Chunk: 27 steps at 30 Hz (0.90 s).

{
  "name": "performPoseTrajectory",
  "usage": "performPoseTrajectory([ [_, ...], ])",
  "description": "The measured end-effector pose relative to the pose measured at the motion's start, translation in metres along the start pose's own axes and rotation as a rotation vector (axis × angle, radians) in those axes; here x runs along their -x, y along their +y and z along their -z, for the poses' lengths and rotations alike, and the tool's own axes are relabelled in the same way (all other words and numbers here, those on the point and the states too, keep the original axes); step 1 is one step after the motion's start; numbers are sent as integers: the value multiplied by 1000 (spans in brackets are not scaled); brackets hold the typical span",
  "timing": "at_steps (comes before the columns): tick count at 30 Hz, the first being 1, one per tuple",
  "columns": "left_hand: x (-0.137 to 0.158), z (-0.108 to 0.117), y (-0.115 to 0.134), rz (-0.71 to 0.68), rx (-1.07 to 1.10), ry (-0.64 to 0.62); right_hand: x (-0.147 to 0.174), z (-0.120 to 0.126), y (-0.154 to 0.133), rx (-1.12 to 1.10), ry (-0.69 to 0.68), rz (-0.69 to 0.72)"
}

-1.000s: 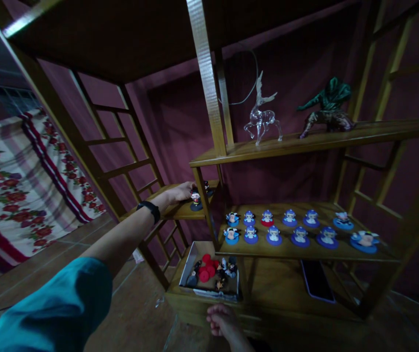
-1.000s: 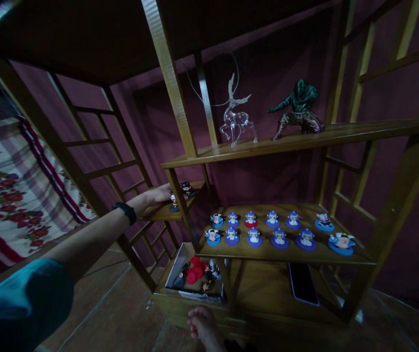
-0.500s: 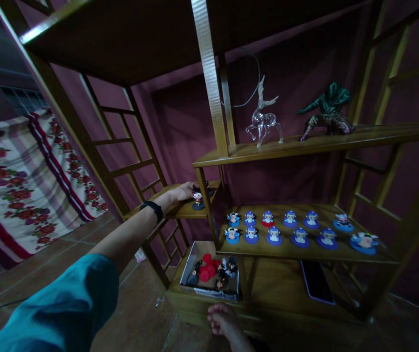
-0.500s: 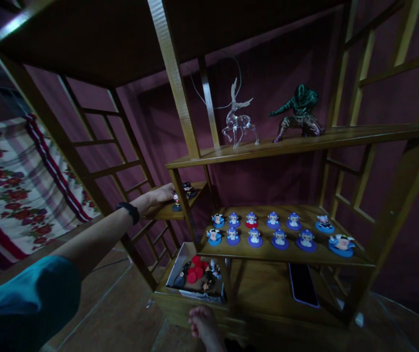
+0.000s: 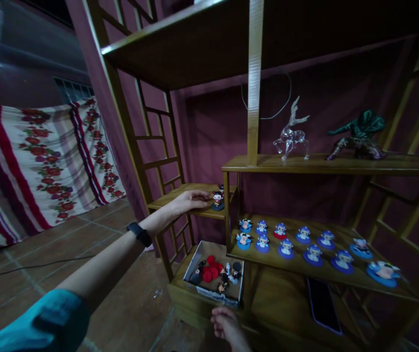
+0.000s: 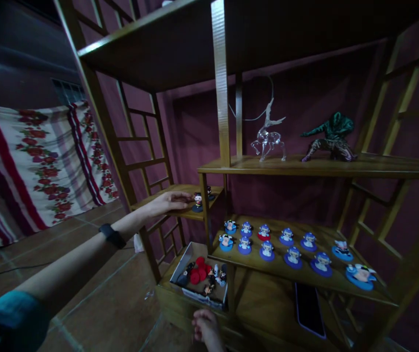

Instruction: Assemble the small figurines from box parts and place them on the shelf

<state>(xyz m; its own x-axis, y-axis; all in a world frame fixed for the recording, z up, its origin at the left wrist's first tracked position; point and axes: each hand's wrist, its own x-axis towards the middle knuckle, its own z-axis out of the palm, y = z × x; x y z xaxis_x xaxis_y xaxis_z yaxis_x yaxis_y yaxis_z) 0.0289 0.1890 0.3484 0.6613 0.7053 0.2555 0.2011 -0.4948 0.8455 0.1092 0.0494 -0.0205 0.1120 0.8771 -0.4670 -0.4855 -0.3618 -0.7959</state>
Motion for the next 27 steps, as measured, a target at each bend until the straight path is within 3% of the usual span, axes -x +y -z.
performPoseTrajectory([
  [6, -4, -13, 0, -112, -251, -89, 6, -4, -1, 41, -29, -11],
  [13, -11, -15, -8, -214, -569, 59, 9, -5, 0, 93, -15, -1],
  [27, -7, -15, -9, -215, -505, 25, 6, 1, 7, 111, -10, 46],
])
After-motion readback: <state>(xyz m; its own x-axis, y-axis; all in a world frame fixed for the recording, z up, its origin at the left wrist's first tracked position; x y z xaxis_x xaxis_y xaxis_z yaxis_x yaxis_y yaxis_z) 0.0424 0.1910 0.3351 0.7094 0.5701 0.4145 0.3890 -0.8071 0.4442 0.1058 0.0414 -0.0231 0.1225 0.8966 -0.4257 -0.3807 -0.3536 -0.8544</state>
